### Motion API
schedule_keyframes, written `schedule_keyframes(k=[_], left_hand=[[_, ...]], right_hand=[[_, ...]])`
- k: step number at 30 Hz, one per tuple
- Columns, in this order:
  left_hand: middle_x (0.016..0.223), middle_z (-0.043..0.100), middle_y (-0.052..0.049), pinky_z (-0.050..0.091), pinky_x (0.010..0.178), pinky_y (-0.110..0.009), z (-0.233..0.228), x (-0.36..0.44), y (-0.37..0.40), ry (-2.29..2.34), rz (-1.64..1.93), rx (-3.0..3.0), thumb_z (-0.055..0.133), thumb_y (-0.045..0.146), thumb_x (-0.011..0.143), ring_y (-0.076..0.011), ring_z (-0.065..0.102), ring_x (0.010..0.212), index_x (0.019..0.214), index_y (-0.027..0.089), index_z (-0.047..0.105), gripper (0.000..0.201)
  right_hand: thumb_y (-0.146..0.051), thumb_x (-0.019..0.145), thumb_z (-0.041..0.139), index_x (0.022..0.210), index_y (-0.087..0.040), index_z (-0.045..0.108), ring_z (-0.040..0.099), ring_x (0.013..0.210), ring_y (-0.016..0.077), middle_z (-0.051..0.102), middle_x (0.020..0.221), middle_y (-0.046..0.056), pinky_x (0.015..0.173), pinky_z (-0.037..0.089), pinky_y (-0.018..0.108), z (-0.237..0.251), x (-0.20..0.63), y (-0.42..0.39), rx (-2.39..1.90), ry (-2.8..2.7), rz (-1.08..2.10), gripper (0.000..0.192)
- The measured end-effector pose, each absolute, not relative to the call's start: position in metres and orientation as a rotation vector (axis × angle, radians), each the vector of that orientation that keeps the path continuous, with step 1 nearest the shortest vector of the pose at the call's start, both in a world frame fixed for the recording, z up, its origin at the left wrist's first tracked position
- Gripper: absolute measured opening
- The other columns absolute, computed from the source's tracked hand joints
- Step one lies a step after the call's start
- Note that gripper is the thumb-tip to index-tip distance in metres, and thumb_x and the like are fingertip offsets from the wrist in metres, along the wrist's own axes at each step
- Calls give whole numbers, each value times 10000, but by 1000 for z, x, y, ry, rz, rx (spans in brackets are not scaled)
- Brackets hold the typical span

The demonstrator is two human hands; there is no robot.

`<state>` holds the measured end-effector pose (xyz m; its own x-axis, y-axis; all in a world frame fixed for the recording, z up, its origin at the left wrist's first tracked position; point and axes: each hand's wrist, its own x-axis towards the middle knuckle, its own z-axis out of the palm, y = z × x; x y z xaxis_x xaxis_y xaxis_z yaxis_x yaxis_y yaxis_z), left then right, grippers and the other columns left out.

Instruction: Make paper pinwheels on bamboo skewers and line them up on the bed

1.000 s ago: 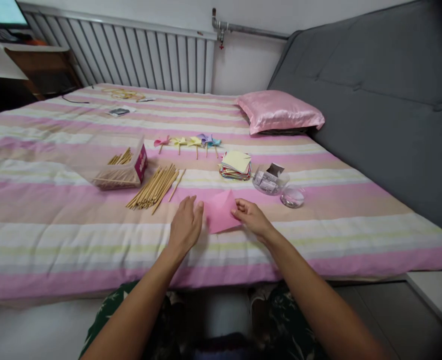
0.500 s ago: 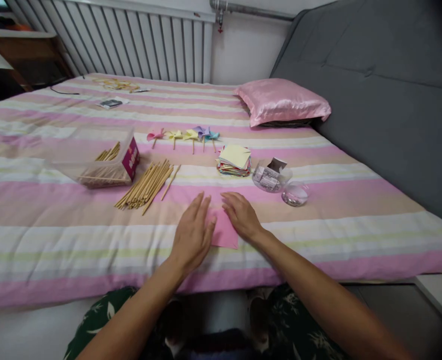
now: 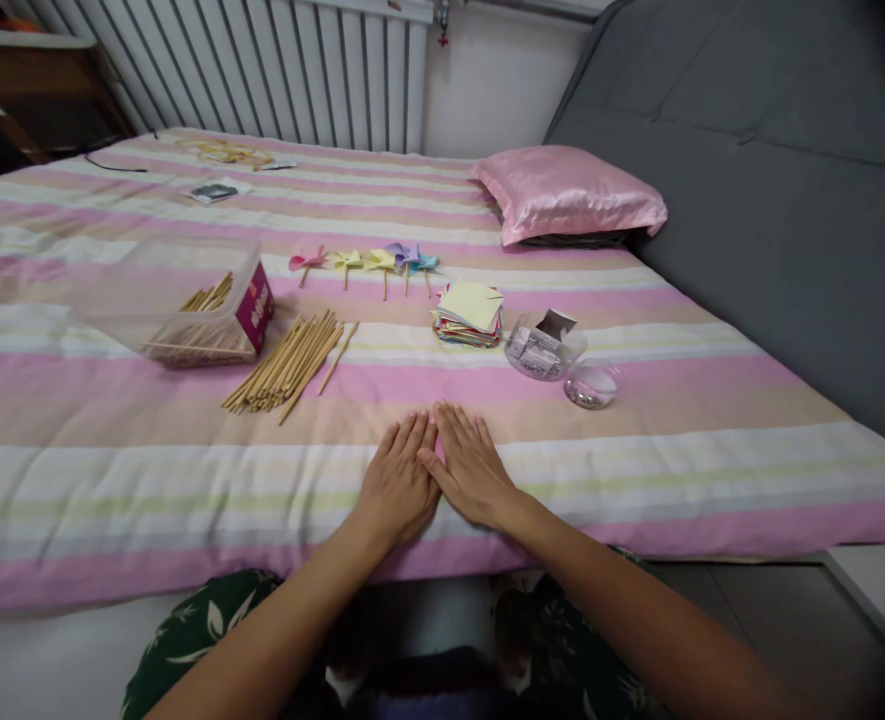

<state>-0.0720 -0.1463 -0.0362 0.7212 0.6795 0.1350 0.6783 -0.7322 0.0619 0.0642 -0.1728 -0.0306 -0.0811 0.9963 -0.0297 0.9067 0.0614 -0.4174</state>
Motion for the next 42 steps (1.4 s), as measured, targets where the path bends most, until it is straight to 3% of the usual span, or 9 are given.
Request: schedule_keyframes(k=[5,9,14,18,21,27,32,39,42], left_hand=[[1435,355,-176,209,1105,-437,-31,-74,-146,1211,270,2845,329,345,899,-260,276,1352,1369,52,365,555],[1406,389,-212,235,1090,-462,-24,-77,-144,1251,325,2720,327,445,898,-283,321,1330,1343,37,394,608],[1326,499,-194,328,1036,-448,-4,-86,-133,1402,578,2315,289,463,907,-277,427,1258,1276,65,466,572],[1118,637,-167,403,941,-458,6,-96,-122,1429,803,1882,322,536,874,-299,561,1084,1079,114,609,550],[951,675,-137,454,858,-422,7,-98,-118,1374,856,1419,421,599,806,-284,624,927,912,130,644,530],[883,652,-131,469,855,-329,19,-92,-117,1282,847,756,537,458,795,-195,639,828,876,95,598,377],[824,648,-107,489,772,-298,24,-94,-116,1229,820,639,522,393,814,-161,634,727,826,110,596,293],[653,623,-33,436,521,-245,35,-94,-121,1098,713,655,552,443,759,-120,563,507,802,125,609,327],[635,637,-18,423,490,-237,37,-92,-126,1001,677,667,597,454,728,-121,566,488,813,138,631,330]], right_hand=[[-579,897,169,1445,-97,165,63,1409,249,125,1521,107,1128,49,501,-29,67,-176,-1981,-2021,491,731],[-566,896,236,1421,-102,265,143,1397,281,215,1498,150,1114,98,526,-29,73,-173,-1924,-1884,511,702],[-518,901,275,1247,-118,503,474,1220,271,530,1292,183,1014,344,466,-21,96,-161,-1852,-1454,547,576],[-480,800,522,1157,-127,547,647,899,259,690,933,136,810,471,402,-18,113,-157,-1975,-1300,734,502],[-442,730,621,1078,-141,582,654,799,264,690,775,101,732,477,385,-22,114,-158,-2002,-1317,755,461],[-347,635,718,979,-173,563,655,683,197,699,784,56,635,503,330,-28,101,-160,-1690,-1036,1085,415],[-300,574,775,911,-158,602,669,760,194,715,843,72,712,523,333,-18,86,-165,-1281,-840,1383,404],[-324,624,765,944,-163,642,668,778,176,713,898,63,742,521,320,-2,83,-175,-1122,-840,1415,378],[-335,631,766,934,-174,642,668,776,175,710,897,56,737,522,319,3,83,-178,-1087,-870,1424,365]])
